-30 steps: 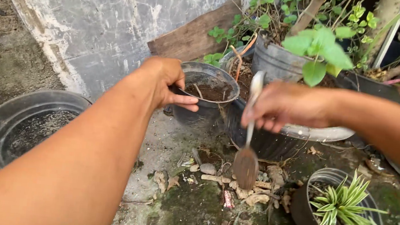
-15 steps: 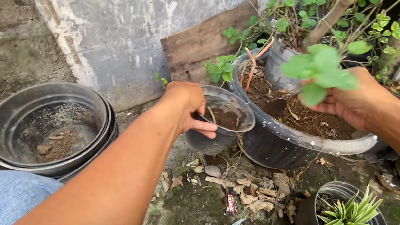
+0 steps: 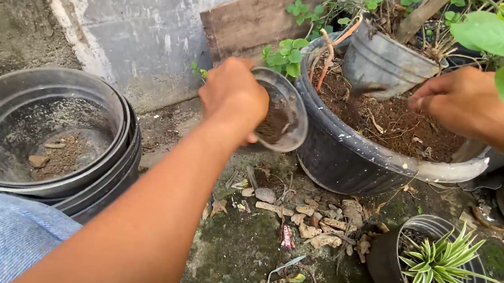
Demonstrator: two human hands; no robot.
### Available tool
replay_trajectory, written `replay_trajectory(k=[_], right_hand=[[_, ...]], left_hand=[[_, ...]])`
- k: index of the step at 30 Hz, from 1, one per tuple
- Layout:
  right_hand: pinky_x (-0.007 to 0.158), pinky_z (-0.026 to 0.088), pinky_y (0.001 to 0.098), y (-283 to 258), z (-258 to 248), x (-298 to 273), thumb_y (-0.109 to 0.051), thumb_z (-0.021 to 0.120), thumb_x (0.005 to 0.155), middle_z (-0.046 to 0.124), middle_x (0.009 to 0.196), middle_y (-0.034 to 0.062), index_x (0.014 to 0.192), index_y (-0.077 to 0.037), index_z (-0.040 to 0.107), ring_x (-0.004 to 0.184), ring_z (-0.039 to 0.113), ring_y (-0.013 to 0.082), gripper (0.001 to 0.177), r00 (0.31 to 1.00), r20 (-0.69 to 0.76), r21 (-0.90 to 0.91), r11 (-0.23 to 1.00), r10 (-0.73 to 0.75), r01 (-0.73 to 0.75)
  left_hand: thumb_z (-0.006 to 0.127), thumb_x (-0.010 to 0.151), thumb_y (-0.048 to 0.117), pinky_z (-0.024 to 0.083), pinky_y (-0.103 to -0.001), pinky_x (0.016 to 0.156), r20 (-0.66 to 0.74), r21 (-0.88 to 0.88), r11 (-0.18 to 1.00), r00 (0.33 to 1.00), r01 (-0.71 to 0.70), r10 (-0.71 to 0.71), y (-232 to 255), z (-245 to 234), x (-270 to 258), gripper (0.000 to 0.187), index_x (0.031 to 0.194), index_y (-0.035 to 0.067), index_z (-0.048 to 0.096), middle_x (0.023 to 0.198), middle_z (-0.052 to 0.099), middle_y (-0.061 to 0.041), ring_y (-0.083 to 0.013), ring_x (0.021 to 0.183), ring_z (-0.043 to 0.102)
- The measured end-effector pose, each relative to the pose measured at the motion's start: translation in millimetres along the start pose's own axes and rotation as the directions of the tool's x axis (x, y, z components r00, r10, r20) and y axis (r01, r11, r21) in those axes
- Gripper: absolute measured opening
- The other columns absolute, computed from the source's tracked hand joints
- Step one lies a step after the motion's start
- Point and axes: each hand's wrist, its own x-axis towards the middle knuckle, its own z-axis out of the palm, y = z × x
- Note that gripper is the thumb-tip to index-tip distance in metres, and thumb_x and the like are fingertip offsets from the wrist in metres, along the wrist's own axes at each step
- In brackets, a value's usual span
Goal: Repotting plants by clearing soil and transferring it to smaller pots using a small trowel
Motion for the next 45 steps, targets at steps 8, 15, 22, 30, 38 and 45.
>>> replay_trajectory(k=[8, 15, 22, 30, 38, 45], right_hand=[[0.077, 0.057, 0.0457, 40, 40, 41, -0.024, 0.055, 0.098, 0.072, 0.097, 0.0143, 0.114, -0.012, 0.074, 0.085, 0.068, 0.0255, 0.028, 0.942, -0.122, 0.039, 0.946, -0.314, 0.320], [0.054, 0.056, 0.0389, -14, 13, -15, -0.016, 0.044, 0.103, 0.069, 0.092, 0.0148, 0.122, -0.007, 0.071, 0.067, 0.063, 0.0238, 0.033, 0.912, -0.292, 0.185, 0.918, -0.288, 0.350], [0.050, 0.047, 0.0395, -40, -5, -45, -0.018, 0.045, 0.109, 0.070, 0.074, 0.0184, 0.131, -0.009, 0.068, 0.053, 0.057, 0.0209, 0.033, 0.981, -0.153, 0.201, 0.969, -0.115, 0.145], [0.055, 0.038, 0.0315, -73, 51, -52, -0.032, 0.069, 0.095, 0.057, 0.070, 0.0001, 0.103, -0.004, 0.076, 0.061, 0.046, 0.0087, 0.030, 0.984, -0.100, 0.832, 0.531, -0.145, 0.163], [0.046, 0.031, 0.0315, -99, 49, -63, -0.033, 0.081, 0.087, 0.056, 0.063, -0.0009, 0.092, 0.004, 0.075, 0.051, 0.042, 0.0109, 0.038, 0.988, 0.096, 0.882, 0.470, -0.118, -0.030], [0.041, 0.016, 0.0297, -110, 37, -70, -0.022, 0.066, 0.094, 0.035, 0.052, -0.0066, 0.088, -0.010, 0.074, 0.044, 0.026, 0.0078, 0.016, 0.951, 0.152, 0.951, 0.303, -0.270, -0.066]], left_hand=[[0.068, 0.086, 0.003, 0.060, -0.043, 0.064, -0.197, 0.081, 0.988, 0.970, -0.129, 0.143, -11, 9, 24, 0.056, 0.133, 0.034, 0.069, 0.117, 0.074, -0.011, -0.0372, 0.089, 0.075], [0.051, 0.098, -0.004, 0.062, -0.050, 0.054, 0.126, -0.464, 0.815, 0.936, 0.348, -0.329, -5, 17, 29, 0.054, 0.142, 0.026, 0.060, 0.139, 0.058, -0.025, -0.0585, 0.081, 0.074], [0.036, 0.105, 0.007, 0.054, -0.067, 0.058, 0.296, -0.635, 0.633, 0.897, 0.442, -0.330, -29, 52, 79, 0.042, 0.146, 0.006, 0.044, 0.145, 0.045, -0.025, -0.0710, 0.086, 0.064], [0.041, 0.097, -0.013, 0.059, -0.062, 0.061, 0.395, -0.723, 0.427, 0.832, 0.543, -0.389, -17, 50, 65, 0.035, 0.133, -0.016, 0.042, 0.125, 0.050, -0.044, -0.0725, 0.080, 0.064], [0.043, 0.096, -0.014, 0.059, -0.060, 0.061, 0.401, -0.750, 0.397, 0.841, 0.529, -0.364, -12, 27, 48, 0.041, 0.137, -0.012, 0.041, 0.127, 0.053, -0.044, -0.0696, 0.084, 0.066], [0.019, 0.110, 0.030, 0.062, -0.065, 0.062, 0.474, -0.807, 0.175, 0.795, 0.564, -0.378, -22, 16, 63, 0.059, 0.143, -0.014, 0.040, 0.132, 0.056, -0.032, -0.0624, 0.092, 0.067]])
